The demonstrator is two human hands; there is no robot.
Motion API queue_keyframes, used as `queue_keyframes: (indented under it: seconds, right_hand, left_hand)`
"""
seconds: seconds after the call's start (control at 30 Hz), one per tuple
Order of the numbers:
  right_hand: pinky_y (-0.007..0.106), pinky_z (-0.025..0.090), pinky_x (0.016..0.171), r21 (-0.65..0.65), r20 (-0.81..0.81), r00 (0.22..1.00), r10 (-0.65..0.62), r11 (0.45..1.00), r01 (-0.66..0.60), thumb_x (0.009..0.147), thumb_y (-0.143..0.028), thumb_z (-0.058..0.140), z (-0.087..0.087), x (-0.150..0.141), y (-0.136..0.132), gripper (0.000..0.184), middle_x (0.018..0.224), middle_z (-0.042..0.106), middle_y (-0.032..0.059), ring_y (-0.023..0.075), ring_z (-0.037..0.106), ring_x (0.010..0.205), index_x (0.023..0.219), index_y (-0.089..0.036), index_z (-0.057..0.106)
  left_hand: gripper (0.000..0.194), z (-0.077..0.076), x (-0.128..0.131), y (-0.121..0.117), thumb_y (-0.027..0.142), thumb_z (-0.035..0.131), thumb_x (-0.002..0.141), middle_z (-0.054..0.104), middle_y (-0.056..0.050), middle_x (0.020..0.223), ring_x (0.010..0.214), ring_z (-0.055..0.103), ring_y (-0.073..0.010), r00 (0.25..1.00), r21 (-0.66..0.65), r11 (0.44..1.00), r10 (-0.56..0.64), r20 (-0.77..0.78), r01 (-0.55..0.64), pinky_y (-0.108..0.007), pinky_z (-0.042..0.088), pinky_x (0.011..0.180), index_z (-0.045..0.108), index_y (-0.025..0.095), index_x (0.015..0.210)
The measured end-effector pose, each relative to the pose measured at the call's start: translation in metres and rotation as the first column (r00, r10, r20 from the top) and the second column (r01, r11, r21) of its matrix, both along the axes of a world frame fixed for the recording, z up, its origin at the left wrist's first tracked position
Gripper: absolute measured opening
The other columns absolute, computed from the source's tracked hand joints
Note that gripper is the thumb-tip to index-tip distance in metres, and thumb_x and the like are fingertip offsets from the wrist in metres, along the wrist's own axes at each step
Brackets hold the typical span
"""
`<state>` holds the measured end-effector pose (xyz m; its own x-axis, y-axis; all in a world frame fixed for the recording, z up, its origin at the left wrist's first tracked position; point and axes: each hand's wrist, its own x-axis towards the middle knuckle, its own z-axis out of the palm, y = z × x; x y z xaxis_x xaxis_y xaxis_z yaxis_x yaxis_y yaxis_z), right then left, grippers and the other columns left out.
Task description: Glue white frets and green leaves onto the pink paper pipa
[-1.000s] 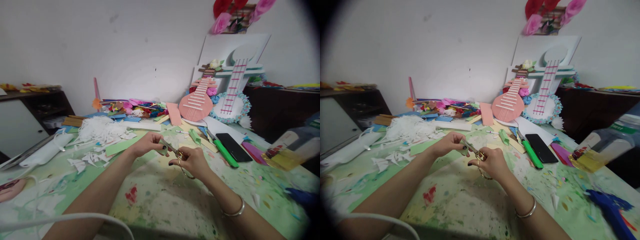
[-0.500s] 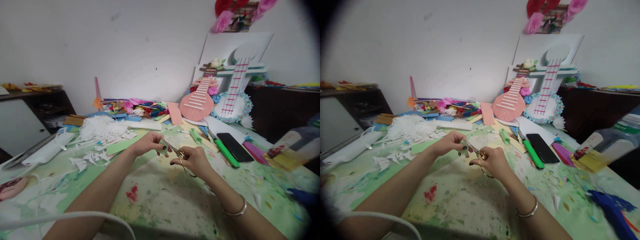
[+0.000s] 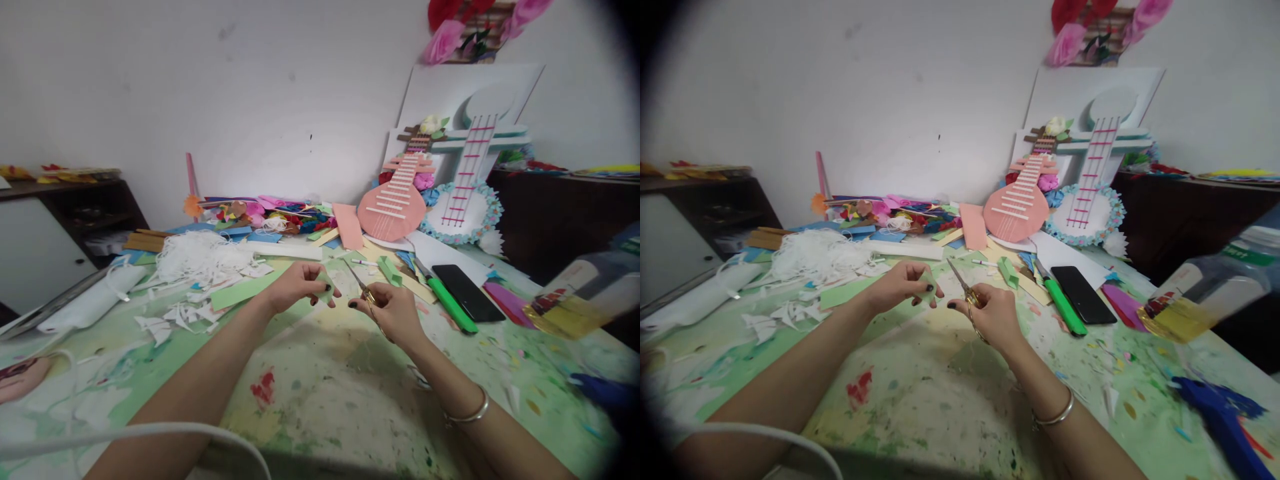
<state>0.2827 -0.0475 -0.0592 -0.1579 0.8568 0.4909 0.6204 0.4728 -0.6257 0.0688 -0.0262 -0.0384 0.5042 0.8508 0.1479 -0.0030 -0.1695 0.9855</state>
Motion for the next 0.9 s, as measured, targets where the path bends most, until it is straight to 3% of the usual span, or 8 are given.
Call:
queue_keyframes:
  seconds: [0.17, 0.3, 0.4, 0.57, 0.9]
  right_hand:
    - [0.022, 0.02, 0.044, 0.017, -0.02, 1.0, -0.019, 1.0, 0.019, 0.066, -0.064, 0.062, 0.0, 0.0, 0.0, 0.049, 0.047, 0.031, -0.0055, 0.0094, 0.026, 0.049, 0.057, -0.017, 0.053]
    - [0.022, 0.022, 0.045, 0.043, -0.005, 1.0, -0.009, 0.999, 0.01, 0.068, -0.059, 0.064, 0.002, 0.001, -0.002, 0.043, 0.048, 0.034, -0.0061, 0.0091, 0.03, 0.048, 0.062, -0.017, 0.053]
    - [0.022, 0.024, 0.047, 0.067, 0.08, 0.996, 0.028, 0.997, -0.034, 0.069, -0.055, 0.066, 0.004, 0.001, -0.003, 0.039, 0.048, 0.039, -0.0064, 0.0089, 0.034, 0.047, 0.067, -0.018, 0.054]
    - [0.022, 0.024, 0.048, 0.044, 0.165, 0.983, 0.084, 0.995, -0.092, 0.068, -0.056, 0.066, 0.001, -0.003, -0.005, 0.04, 0.049, 0.044, -0.0059, 0.0096, 0.038, 0.048, 0.068, -0.019, 0.053]
    - [0.021, 0.025, 0.048, 0.034, 0.115, 0.991, 0.07, 0.997, -0.075, 0.069, -0.051, 0.067, -0.003, -0.008, -0.008, 0.037, 0.05, 0.043, -0.0063, 0.0097, 0.039, 0.048, 0.068, -0.019, 0.049]
  left_hand:
    - [0.008, -0.003, 0.001, 0.002, 0.017, 0.06, 0.07, 0.068, -0.006, 0.076, 0.052, 0.054, -0.0072, 0.996, 0.018, 0.997, 0.08, -0.028, -0.079, -0.017, 0.032, 0.044, 0.063, 0.012, 0.076]
    - [0.011, -0.005, 0.002, 0.002, 0.013, 0.057, 0.067, 0.046, 0.003, 0.047, 0.045, 0.036, -0.0047, 0.994, 0.049, 0.996, 0.077, -0.075, -0.073, -0.019, 0.024, 0.044, 0.067, 0.01, 0.069]
    - [0.011, -0.003, 0.003, -0.001, 0.016, 0.058, 0.067, 0.039, 0.005, 0.044, 0.043, 0.029, -0.0042, 0.995, 0.011, 0.999, 0.032, -0.093, -0.031, -0.021, 0.02, 0.043, 0.065, 0.01, 0.062]
    - [0.015, -0.001, 0.01, -0.006, 0.02, 0.058, 0.07, 0.042, 0.005, 0.042, 0.041, 0.031, -0.0044, 0.998, -0.014, 1.0, 0.004, -0.065, -0.005, -0.021, 0.021, 0.042, 0.059, 0.011, 0.058]
    - [0.025, -0.001, 0.017, -0.01, 0.029, 0.058, 0.075, 0.046, 0.004, 0.042, 0.038, 0.035, -0.004, 0.998, -0.015, 0.998, 0.065, 0.019, -0.064, -0.02, 0.021, 0.042, 0.054, 0.011, 0.058]
